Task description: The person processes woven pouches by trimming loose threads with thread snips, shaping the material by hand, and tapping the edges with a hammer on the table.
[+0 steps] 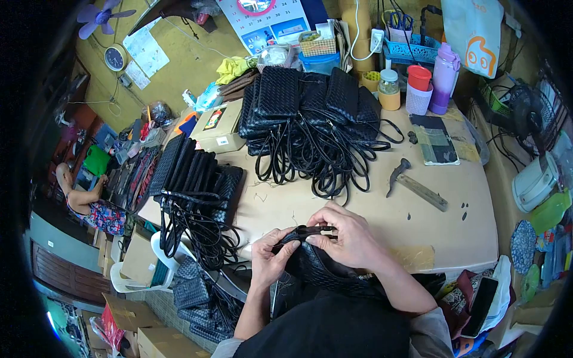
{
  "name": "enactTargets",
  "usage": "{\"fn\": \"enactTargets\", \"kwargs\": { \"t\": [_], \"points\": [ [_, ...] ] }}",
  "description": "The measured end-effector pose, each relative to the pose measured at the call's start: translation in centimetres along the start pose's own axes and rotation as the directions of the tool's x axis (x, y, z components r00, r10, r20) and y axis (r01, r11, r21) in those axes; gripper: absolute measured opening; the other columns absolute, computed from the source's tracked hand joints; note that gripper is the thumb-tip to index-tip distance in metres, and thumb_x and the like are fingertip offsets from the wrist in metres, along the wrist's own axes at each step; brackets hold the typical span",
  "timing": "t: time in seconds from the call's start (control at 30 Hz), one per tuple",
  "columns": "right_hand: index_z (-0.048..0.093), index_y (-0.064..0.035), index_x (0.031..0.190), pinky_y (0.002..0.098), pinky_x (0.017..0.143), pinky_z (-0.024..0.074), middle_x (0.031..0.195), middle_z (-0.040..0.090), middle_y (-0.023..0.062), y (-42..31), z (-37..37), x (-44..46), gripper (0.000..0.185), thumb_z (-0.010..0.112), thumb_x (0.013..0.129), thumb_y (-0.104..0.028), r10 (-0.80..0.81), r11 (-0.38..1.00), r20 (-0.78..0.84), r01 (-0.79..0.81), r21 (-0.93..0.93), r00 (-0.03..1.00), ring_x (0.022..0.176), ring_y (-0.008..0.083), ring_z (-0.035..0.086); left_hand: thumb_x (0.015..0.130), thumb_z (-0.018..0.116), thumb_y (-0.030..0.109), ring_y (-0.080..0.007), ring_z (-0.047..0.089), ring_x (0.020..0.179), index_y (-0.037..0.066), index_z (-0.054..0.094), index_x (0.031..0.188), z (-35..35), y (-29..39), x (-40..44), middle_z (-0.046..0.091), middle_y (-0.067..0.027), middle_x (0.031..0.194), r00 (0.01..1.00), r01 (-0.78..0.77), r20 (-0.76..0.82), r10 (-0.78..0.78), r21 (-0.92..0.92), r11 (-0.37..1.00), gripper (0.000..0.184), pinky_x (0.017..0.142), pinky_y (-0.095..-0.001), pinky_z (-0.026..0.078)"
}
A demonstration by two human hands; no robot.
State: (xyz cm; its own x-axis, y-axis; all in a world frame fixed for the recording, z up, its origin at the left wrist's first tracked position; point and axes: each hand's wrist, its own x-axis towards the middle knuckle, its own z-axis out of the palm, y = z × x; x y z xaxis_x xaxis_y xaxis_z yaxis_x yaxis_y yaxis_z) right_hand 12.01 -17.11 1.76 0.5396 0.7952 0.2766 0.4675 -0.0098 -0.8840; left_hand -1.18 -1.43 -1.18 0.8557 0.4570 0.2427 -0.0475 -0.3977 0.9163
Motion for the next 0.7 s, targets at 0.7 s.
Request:
{"fn": "enactTargets", "kwargs": {
  "t": [0.7],
  "points": [
    [0.059, 0.0018, 0.1, 0.0215, 0.071, 0.0449, 0.09, 0.06, 0.0008, 3.4, 2.3, 0.2, 0.021, 0.069, 0.087, -0.011, 0.067, 0.895, -0.052, -0.037, 0.445, 0.996, 0.082, 0.0049, 0.054, 0.09, 0.064, 0.011, -0.014, 0.058, 0.087, -0.003, 0.066, 0.109, 1.5, -2.1, -0.6, 0.063, -0.0071, 0.086, 0.991, -0.074, -0.125, 0.039, -0.285, 0.956, 0.025, 0.078, -0.026, 0.044]
  ]
}}
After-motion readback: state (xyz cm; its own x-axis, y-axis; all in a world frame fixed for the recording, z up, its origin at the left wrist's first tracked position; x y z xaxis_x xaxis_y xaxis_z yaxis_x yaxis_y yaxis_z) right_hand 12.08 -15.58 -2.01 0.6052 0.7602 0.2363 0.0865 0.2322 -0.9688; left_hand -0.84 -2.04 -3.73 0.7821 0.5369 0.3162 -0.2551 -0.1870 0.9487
